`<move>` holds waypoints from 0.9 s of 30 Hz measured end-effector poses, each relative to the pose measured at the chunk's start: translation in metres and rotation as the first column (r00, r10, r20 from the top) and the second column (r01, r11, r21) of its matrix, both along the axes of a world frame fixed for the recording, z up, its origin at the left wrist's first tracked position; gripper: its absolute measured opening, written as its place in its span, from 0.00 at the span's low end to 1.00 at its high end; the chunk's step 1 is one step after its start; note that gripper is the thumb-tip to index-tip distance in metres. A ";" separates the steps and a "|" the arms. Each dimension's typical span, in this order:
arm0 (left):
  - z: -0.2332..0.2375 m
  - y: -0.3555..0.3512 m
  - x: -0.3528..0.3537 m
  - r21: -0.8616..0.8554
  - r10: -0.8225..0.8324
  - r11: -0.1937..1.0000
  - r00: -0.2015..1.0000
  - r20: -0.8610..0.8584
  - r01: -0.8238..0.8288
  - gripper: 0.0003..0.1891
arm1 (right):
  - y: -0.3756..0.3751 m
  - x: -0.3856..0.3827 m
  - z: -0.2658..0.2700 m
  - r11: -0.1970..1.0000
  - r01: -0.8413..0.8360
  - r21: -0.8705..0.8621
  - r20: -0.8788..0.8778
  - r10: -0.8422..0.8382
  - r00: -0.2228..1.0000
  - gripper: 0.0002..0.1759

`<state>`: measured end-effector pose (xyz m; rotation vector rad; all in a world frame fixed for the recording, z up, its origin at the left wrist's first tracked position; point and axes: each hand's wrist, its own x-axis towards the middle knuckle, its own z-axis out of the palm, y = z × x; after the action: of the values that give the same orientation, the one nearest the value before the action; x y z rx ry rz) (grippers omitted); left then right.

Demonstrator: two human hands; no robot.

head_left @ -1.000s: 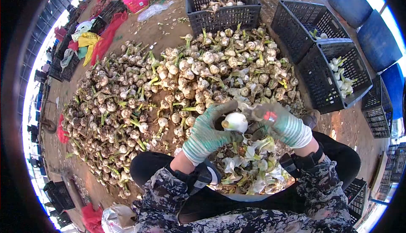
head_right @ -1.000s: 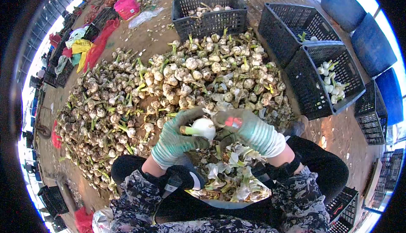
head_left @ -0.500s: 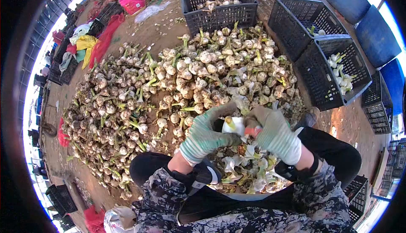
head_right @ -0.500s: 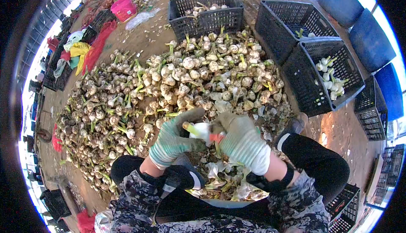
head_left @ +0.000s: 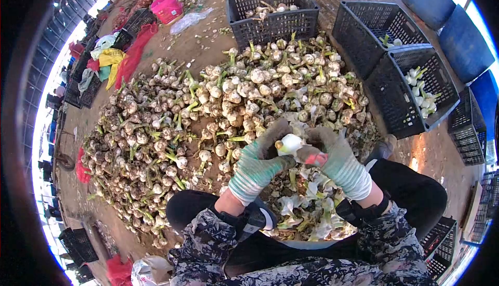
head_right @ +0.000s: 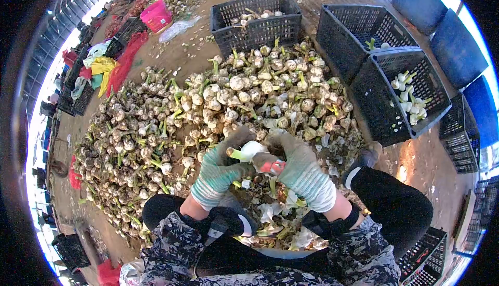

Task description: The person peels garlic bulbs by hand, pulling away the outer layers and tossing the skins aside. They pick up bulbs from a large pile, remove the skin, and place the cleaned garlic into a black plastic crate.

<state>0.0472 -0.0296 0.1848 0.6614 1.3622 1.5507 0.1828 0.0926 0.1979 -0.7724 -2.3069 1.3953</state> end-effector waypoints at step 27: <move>-0.001 0.005 -0.002 0.099 0.243 0.944 0.869 0.431 -0.314 0.21 | -0.001 -0.006 -0.043 0.994 0.095 0.051 0.062 -0.098 0.993 0.18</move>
<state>0.0455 -0.0250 0.1839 0.2097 1.0425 1.9246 0.1765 0.0916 0.1552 -0.9135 -2.3092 1.2861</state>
